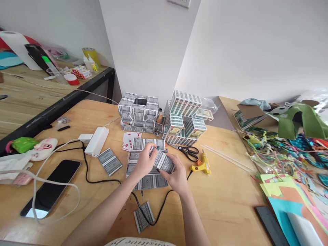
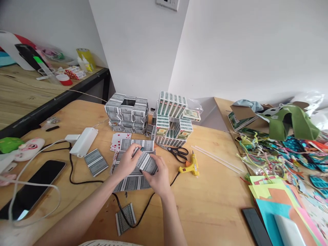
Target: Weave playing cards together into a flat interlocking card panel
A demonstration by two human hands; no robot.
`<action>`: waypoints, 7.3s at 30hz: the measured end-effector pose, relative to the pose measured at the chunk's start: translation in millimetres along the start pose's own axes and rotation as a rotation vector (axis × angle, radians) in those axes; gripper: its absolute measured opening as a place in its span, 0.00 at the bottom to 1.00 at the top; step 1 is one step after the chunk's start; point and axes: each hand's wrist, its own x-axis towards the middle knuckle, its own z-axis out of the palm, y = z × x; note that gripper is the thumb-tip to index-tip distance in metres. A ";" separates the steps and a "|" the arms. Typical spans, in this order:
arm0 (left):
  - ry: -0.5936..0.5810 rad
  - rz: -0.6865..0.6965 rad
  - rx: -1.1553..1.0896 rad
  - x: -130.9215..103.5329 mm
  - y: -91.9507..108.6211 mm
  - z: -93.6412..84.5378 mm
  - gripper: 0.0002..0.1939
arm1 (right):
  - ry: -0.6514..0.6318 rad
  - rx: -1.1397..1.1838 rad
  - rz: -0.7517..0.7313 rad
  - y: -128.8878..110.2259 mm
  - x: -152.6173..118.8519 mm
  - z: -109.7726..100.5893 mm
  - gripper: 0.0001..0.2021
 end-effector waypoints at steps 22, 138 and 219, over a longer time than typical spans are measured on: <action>-0.045 0.012 -0.004 -7.5 -0.9 -4.6 0.10 | -0.013 -0.081 0.001 -8.6 3.3 0.0 0.24; -0.389 0.615 0.732 -13.6 -68.7 35.1 0.25 | 0.307 0.114 0.348 40.3 -8.9 -49.3 0.08; -0.444 0.690 0.786 -17.6 -62.6 41.1 0.22 | 0.252 -0.154 0.557 92.0 -2.5 -38.1 0.26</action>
